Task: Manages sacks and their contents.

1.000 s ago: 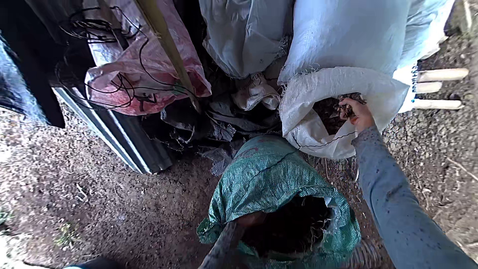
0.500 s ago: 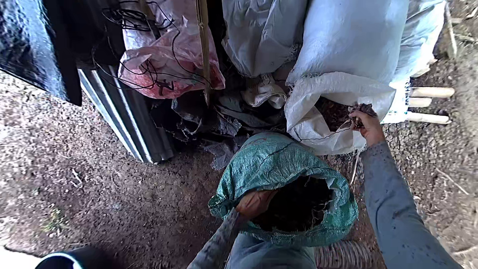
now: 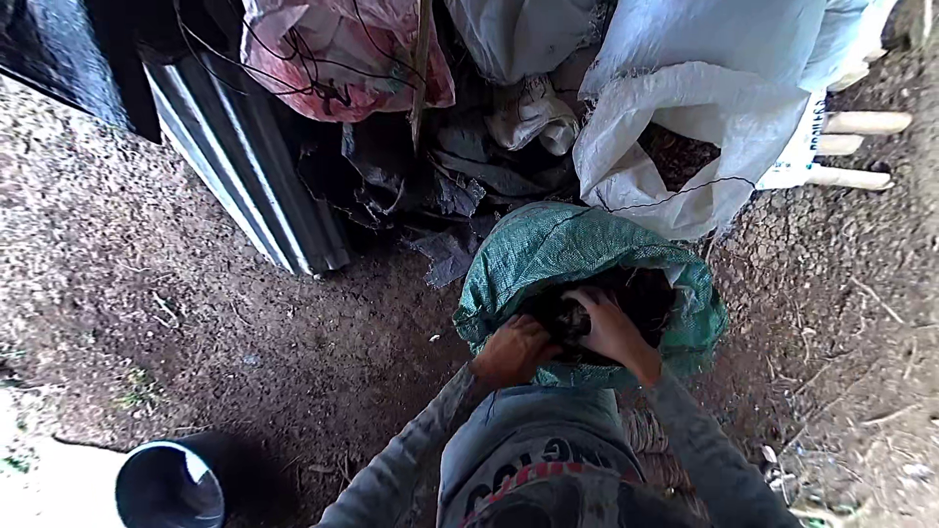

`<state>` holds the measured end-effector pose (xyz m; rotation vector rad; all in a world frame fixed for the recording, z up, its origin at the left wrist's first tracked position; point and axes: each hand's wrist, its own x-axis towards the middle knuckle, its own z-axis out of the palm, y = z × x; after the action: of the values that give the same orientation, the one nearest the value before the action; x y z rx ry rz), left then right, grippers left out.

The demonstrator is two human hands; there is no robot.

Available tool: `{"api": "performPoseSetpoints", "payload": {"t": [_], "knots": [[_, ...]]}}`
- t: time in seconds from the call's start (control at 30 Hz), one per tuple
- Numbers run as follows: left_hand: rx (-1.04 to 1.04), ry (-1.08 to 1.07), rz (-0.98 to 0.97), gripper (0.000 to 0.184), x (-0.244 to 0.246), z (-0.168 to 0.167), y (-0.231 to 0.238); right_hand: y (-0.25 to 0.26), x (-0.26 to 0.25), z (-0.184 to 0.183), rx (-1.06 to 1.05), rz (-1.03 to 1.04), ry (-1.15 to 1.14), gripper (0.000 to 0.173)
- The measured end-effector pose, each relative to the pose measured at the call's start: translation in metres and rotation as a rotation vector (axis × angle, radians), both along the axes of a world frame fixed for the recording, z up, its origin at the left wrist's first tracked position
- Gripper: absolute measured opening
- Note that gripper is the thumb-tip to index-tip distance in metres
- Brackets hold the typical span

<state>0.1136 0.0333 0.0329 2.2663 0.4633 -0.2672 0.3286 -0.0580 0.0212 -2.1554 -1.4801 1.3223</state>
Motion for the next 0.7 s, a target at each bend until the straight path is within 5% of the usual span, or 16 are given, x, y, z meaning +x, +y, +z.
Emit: {"api": "performPoseSetpoints", "payload": {"t": [0.07, 0.17, 0.27, 0.4, 0.57, 0.7], "knots": [[0.027, -0.020, -0.164, 0.050, -0.026, -0.007, -0.005, -0.023, -0.035, -0.043, 0.195, -0.061, -0.270, 0.078], [0.210, -0.246, -0.232, 0.016, -0.046, -0.019, -0.012, -0.040, -0.089, -0.086, 0.376, -0.141, -0.402, 0.067], [0.286, -0.341, -0.226, 0.016, -0.049, -0.019, -0.015, -0.043, -0.111, -0.082, 0.429, -0.090, -0.337, 0.054], [0.265, -0.348, -0.302, 0.017, -0.043, -0.018, -0.009, -0.019, -0.101, -0.079, 0.247, 0.010, -0.226, 0.061], [0.295, -0.402, -0.401, 0.016, -0.048, -0.021, -0.006, -0.032, -0.114, -0.077, 0.436, 0.043, -0.207, 0.054], [0.192, -0.349, -0.347, 0.018, -0.040, -0.012, -0.003, -0.020, -0.113, -0.069, 0.339, 0.039, -0.130, 0.053]]}}
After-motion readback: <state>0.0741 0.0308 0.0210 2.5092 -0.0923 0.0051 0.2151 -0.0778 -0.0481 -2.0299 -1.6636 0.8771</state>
